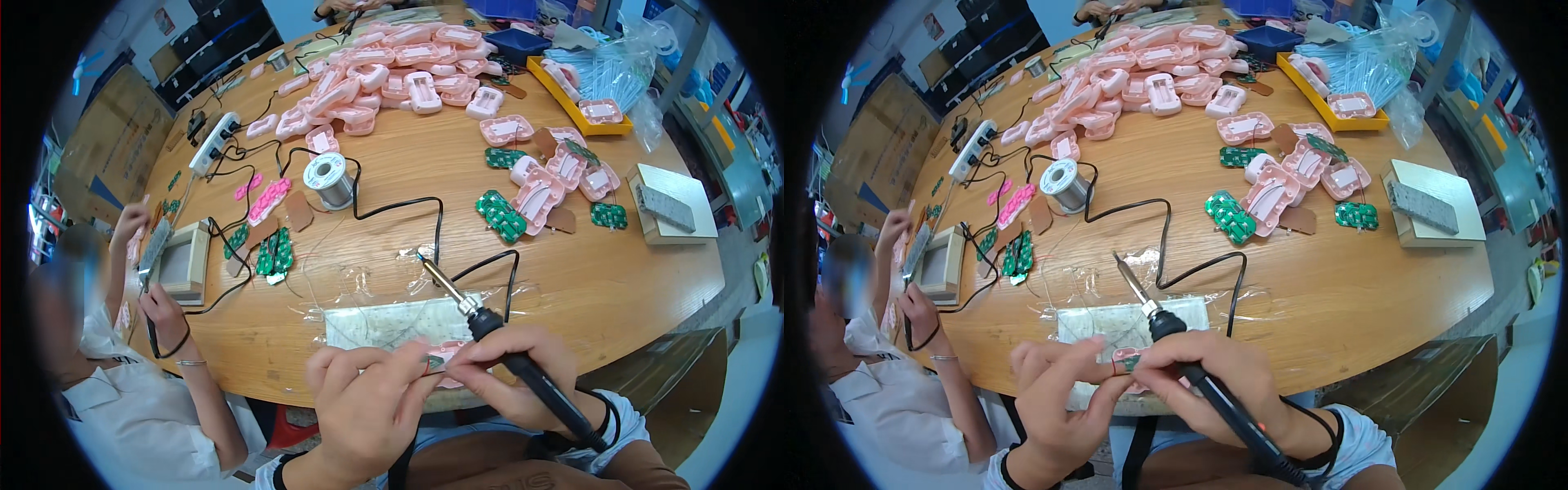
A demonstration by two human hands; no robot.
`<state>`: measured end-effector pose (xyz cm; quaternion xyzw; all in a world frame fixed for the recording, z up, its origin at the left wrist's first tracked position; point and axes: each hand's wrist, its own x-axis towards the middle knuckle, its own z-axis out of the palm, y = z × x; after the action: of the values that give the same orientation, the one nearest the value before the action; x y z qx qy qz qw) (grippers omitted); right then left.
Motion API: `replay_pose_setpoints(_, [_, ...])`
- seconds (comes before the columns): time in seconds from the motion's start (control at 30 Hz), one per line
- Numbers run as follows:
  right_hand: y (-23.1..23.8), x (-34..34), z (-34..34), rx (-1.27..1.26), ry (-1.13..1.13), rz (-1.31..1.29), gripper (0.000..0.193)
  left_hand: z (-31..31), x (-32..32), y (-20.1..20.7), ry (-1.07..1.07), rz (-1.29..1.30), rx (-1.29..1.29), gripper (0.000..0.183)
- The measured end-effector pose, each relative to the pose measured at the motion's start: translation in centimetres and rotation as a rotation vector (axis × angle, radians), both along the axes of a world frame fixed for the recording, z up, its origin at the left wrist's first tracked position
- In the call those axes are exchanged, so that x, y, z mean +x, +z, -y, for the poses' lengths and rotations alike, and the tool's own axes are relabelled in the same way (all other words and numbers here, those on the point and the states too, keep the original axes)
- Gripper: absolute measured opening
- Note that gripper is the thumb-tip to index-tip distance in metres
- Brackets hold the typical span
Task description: The person uses a soldering iron to attach wires to small pink plastic housings on a workbench. They repeatedly pick up a housing, apply solder to contact points, and place the finished unit aside. Another person works nearby on similar items.
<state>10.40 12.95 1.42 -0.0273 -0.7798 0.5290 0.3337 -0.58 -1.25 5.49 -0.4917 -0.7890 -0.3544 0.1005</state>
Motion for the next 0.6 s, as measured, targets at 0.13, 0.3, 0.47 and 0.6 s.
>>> replay_pose_setpoints(0.13, [-0.1, 0.1, -0.4, -0.152, -0.020, -0.016, 0.035, -0.3, 0.2, -0.1, 0.059, 0.686, 0.091, 0.017])
replay_pose_setpoints(0.3, [-0.1, 0.2, -1.0, -0.088, -0.015, -0.040, 0.034, -0.8, -0.2, 0.9, -0.107, 0.313, -0.078, 0.014])
replay_pose_setpoints(0.47, [0.0, 2.8, -2.3, 0.027, -0.002, -0.026, 0.042, 1.0, -0.3, 2.1, -0.121, 0.138, -0.527, 0.011])
replay_pose_setpoints(0.6, [-0.4, 5.6, -2.3, -0.097, -0.137, -0.003, 0.041, 0.6, 0.2, -1.7, -0.103, 0.346, -0.393, 0.010])
